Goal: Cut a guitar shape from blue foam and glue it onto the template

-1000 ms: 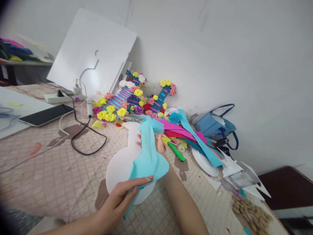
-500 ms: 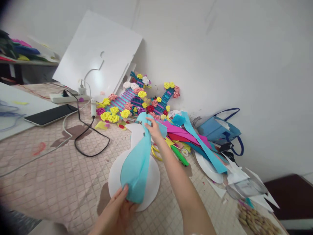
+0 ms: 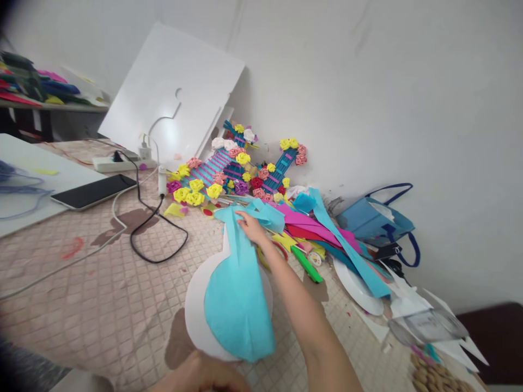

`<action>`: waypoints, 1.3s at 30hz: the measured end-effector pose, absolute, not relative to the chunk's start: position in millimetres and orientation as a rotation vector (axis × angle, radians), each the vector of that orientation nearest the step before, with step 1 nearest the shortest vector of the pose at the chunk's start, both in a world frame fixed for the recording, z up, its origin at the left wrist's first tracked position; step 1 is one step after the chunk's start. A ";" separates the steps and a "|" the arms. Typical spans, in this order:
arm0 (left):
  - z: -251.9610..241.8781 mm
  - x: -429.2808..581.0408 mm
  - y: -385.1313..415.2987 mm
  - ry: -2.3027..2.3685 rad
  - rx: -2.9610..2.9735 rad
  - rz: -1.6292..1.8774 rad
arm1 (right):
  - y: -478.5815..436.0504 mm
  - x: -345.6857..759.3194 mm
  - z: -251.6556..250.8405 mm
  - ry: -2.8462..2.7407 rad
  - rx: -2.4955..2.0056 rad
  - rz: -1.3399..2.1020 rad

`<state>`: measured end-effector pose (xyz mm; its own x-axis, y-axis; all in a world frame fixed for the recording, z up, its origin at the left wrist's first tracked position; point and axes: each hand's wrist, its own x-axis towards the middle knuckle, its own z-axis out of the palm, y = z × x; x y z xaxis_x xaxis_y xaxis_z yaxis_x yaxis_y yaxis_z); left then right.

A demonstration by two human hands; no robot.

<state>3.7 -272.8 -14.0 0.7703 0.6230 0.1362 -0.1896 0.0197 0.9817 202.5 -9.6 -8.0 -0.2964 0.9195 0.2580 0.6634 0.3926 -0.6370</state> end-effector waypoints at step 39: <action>-9.9 -15.7 -206.2 0.839 2.853 0.288 | -125.3 281.4 -11.0 -2.213 -1.975 -0.229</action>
